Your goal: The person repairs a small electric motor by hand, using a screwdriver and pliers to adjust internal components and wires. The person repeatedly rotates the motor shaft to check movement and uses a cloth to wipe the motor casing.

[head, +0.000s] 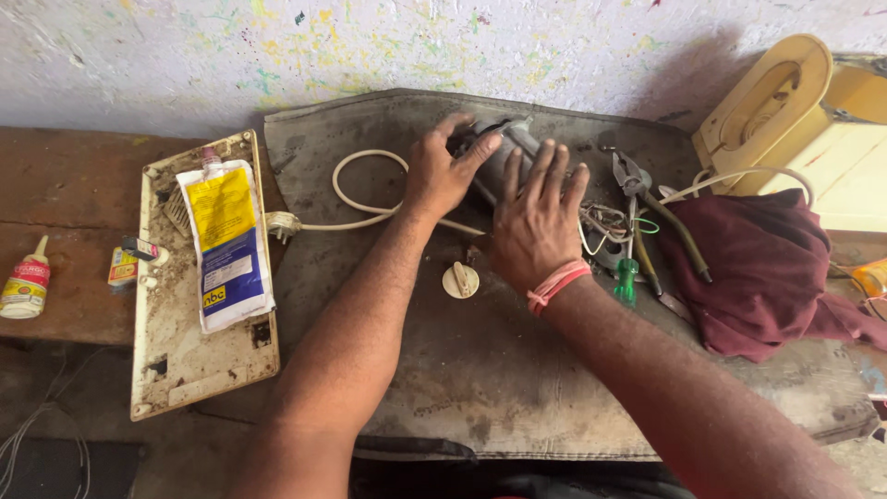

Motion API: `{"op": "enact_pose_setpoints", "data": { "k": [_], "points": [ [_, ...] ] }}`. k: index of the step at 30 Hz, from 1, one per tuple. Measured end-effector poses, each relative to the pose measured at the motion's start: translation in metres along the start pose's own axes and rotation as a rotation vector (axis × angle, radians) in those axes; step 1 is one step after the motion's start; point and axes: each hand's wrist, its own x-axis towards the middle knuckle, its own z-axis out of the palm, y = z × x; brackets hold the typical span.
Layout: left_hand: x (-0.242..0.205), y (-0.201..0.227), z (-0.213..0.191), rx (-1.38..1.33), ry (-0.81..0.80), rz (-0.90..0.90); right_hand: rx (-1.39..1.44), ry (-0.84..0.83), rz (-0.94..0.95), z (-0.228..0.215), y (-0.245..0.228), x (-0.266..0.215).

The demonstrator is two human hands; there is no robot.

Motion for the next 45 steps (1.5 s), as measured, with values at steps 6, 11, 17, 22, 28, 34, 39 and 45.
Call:
{"op": "enact_pose_setpoints", "data": {
  "k": [6,11,17,22,28,34,39,45],
  "points": [
    [0.003,-0.001,-0.011,-0.075,-0.134,-0.217,0.106,-0.089,0.001,-0.009,0.024,0.009],
    [0.001,-0.003,-0.028,-0.208,-0.452,-0.226,-0.032,-0.004,-0.047,-0.008,0.027,0.010],
    [0.007,-0.011,-0.034,-0.156,-0.559,-0.319,0.087,-0.145,0.098,-0.011,0.023,0.021],
    [0.009,-0.008,-0.029,0.123,-0.469,-0.265,0.096,-0.243,0.093,-0.019,0.026,0.031],
    [0.011,0.006,-0.027,0.128,-0.364,-0.096,0.090,-0.276,0.059,-0.029,0.037,0.037],
    [0.009,0.032,-0.046,-0.022,-0.344,-0.091,0.642,-0.317,0.108,-0.025,0.070,0.052],
    [0.000,0.039,-0.042,0.034,-0.263,-0.110,1.039,-0.428,0.036,0.005,0.088,0.065],
    [0.002,0.020,-0.013,0.124,-0.124,0.242,1.004,-0.315,0.008,0.009,0.105,0.062]
  ]
}}
